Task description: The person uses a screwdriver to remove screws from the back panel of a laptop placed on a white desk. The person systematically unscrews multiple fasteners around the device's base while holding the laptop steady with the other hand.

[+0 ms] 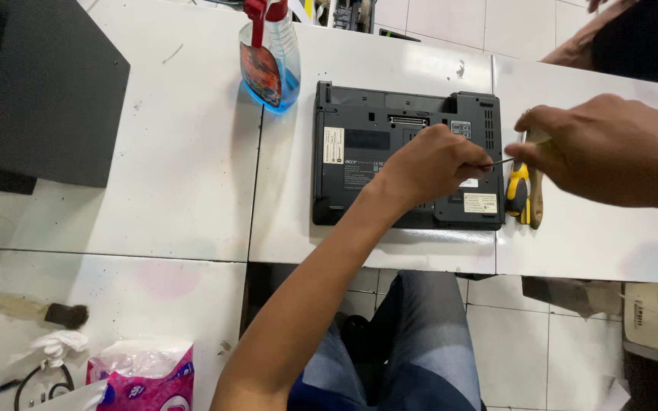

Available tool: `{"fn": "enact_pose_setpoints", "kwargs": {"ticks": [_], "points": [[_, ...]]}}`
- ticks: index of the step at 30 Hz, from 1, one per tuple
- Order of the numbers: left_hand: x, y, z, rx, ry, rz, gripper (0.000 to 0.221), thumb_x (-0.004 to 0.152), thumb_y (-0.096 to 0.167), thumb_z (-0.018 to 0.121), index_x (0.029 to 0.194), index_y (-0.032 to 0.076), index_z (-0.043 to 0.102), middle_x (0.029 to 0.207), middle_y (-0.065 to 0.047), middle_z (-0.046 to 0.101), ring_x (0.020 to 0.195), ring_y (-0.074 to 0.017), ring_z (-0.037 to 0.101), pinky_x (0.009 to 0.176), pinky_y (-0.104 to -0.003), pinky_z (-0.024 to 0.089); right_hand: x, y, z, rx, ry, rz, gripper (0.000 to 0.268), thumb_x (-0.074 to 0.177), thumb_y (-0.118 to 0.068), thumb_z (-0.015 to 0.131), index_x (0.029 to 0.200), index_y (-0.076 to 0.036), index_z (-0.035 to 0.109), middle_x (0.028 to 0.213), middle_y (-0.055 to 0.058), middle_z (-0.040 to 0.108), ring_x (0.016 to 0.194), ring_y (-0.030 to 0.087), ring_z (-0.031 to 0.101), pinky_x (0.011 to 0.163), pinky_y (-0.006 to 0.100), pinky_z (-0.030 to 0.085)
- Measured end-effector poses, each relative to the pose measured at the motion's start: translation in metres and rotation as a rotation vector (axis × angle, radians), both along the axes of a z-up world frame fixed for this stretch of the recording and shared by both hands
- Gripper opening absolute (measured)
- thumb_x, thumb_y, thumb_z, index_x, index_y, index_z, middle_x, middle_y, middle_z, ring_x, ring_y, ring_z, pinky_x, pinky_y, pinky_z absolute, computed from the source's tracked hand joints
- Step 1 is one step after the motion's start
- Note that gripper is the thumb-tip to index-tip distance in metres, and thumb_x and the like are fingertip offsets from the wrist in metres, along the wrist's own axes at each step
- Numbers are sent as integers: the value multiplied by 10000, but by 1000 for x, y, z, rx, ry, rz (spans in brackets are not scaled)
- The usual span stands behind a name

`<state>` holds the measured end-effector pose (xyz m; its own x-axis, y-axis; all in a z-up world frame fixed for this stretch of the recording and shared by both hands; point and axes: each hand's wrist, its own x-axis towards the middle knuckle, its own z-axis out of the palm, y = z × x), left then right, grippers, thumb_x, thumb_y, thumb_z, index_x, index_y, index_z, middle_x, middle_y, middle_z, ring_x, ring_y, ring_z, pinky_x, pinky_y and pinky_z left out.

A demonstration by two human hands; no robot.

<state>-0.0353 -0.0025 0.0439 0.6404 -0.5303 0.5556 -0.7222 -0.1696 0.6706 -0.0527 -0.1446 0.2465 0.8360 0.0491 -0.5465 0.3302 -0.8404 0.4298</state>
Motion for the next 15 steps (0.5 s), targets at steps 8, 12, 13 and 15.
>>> {"fn": "enact_pose_setpoints", "kwargs": {"ticks": [8, 12, 13, 15], "points": [[-3, 16, 36, 83, 276, -64, 158, 856, 162, 858, 999, 134, 797, 832, -3, 823, 687, -114, 715, 663, -303, 579, -11, -18, -14, 287, -15, 283, 284, 1045, -294, 602, 1312, -198, 597, 1240, 30, 679, 929, 279, 764, 788, 438, 635], [-1, 13, 18, 35, 125, -109, 135, 958, 85, 741, 1049, 85, 840, 915, -63, 857, 752, -182, 812, 682, -354, 598, -11, -12, -10, 425, 12, 207, 428, 959, -175, 717, 1348, -207, 544, 1340, 89, 600, 850, 275, 785, 745, 417, 647], [1, 11, 15, 38, 127, -109, 135, 958, 85, 741, 1049, 85, 840, 915, -63, 857, 752, -182, 812, 682, -354, 598, -11, -11, -8, 428, 14, 207, 428, 959, -175, 717, 1348, -207, 544, 1340, 89, 600, 850, 275, 785, 745, 417, 647], [4, 7, 11, 26, 42, -6, 83, 843, 207, 887, 862, 150, 831, 769, 36, 830, 683, -112, 792, 813, -334, 589, -10, -7, -2, 334, -69, 85, 441, 1011, -456, 658, 1337, -179, 548, 1152, 133, 808, 1023, 367, 793, 836, 500, 596]]}}
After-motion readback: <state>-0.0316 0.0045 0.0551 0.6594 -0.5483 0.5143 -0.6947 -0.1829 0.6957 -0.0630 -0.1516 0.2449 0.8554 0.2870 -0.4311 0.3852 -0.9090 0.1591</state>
